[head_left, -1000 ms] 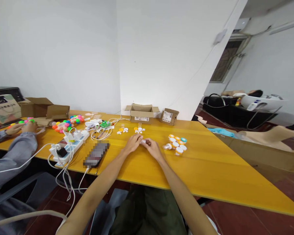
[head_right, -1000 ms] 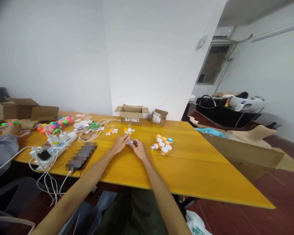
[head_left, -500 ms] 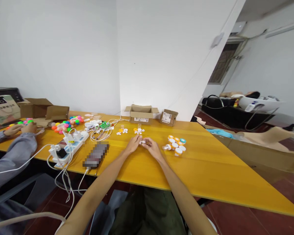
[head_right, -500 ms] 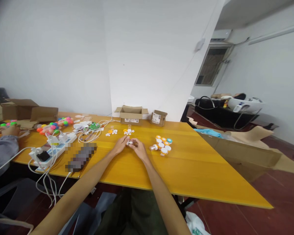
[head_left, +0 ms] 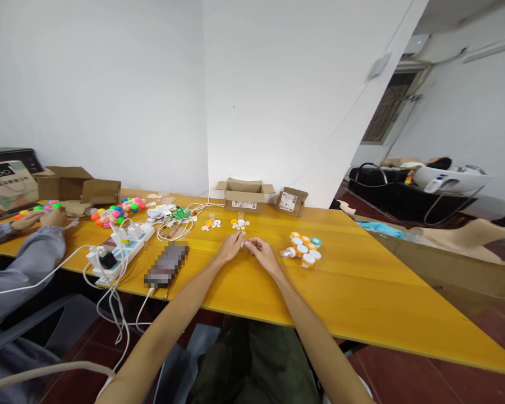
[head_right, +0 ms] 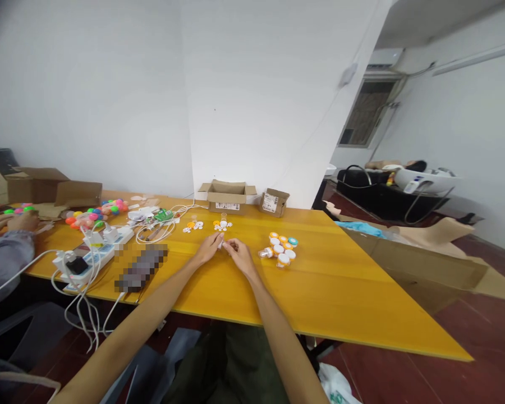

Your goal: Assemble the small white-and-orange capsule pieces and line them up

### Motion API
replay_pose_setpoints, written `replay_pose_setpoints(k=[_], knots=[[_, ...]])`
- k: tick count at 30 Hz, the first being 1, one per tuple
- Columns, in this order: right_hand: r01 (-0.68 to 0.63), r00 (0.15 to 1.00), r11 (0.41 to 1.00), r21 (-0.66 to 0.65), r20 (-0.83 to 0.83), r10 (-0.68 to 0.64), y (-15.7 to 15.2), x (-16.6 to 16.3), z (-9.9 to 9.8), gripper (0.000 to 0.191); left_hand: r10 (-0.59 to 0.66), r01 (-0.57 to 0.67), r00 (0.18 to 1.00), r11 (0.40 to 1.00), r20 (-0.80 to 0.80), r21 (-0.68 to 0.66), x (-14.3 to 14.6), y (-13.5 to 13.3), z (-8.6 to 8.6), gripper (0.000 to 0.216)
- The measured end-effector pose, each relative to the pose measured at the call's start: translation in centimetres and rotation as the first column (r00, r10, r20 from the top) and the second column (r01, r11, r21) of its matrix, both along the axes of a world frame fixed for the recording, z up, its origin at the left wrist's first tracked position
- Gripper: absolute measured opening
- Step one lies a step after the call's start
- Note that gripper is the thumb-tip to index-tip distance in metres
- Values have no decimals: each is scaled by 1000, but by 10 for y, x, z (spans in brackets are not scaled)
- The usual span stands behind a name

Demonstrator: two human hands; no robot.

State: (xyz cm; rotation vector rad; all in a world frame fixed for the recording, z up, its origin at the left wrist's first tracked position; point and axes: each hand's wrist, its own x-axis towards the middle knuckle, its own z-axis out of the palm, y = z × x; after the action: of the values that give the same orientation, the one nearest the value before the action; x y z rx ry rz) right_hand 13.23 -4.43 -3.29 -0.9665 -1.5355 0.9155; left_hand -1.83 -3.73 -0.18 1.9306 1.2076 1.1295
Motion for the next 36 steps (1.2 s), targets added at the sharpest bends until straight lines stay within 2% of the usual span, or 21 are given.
replay_pose_setpoints(k=[13, 22, 29, 33, 36], knots=[[13, 999, 999, 34, 30, -14, 0, 0, -1, 26, 17, -17, 1000, 1000, -20, 24, 1, 0, 0, 37], [80, 985, 983, 165, 137, -103, -4, -1, 2, 16, 26, -25, 1000, 999, 13, -22, 0, 2, -2, 39], [91, 968, 966, 244, 208, -143, -11, -1, 7, 17, 20, -19, 999, 1000, 39, -24, 0, 2, -2, 45], [99, 969, 967, 235, 199, -147, -11, -3, 5, 19, 38, -36, 998, 999, 49, -36, 0, 2, -1, 46], [110, 970, 978, 176, 195, -144, -9, -5, 3, 26, 45, -44, 998, 999, 53, -17, -1, 2, 0, 45]])
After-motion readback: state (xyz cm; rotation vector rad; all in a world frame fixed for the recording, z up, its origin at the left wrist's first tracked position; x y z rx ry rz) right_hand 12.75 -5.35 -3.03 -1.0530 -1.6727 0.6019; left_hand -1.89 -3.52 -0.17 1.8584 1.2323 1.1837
